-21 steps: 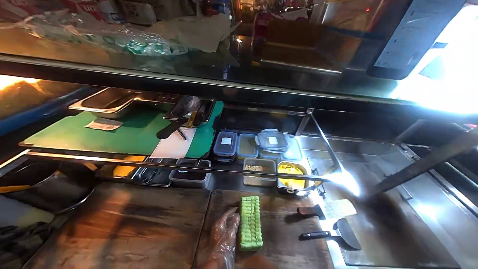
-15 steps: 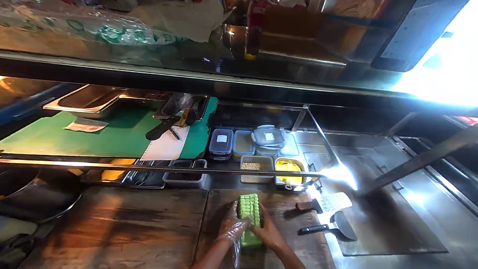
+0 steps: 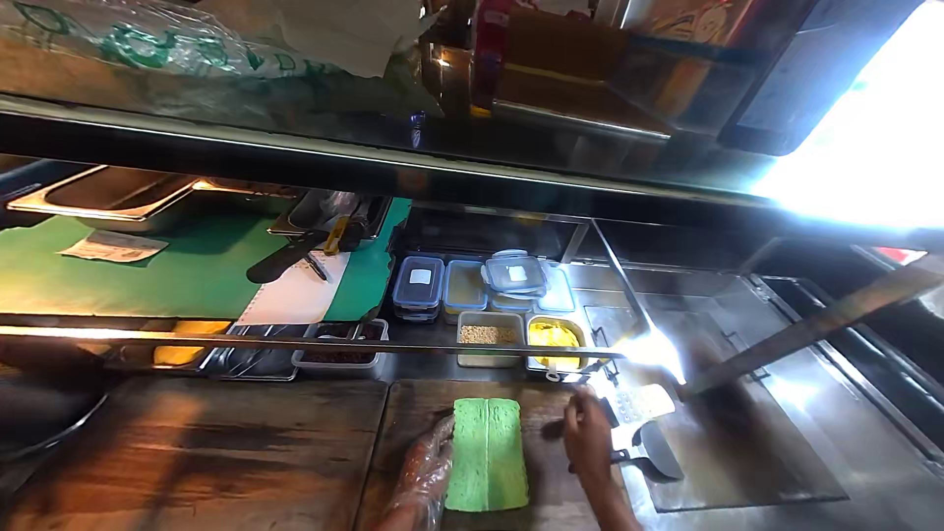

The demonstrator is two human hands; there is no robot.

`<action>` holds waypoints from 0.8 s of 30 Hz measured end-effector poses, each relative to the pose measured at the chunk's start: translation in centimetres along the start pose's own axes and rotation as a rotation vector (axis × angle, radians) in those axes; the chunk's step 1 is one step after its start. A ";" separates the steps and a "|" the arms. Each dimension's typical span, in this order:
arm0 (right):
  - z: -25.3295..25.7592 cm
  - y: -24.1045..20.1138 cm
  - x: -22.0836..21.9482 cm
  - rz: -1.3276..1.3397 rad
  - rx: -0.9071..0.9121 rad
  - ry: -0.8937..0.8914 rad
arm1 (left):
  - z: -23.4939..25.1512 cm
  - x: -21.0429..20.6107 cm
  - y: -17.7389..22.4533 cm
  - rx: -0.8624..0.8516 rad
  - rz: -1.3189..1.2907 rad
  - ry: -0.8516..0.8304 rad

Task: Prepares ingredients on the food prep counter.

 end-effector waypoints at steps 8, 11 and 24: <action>11.5 0.8 -2.7 -0.332 -0.286 -0.630 | -1.8 -1.1 -0.1 0.132 -0.289 0.142; 11.3 1.0 0.3 -0.454 -0.201 -0.603 | -6.0 -0.1 -0.7 0.173 -0.398 0.212; 13.8 5.1 0.4 -0.097 -0.100 -0.615 | -13.2 -2.0 -5.5 0.237 -0.597 0.264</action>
Point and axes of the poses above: each hand's wrist, its own z-axis towards the middle knuckle, its own x-axis out of the back of the hand, y = z × x, the point moved 6 cm from there along z, towards the middle knuckle, and after that the axes turned 9 degrees about z, right-handed, at the moved point
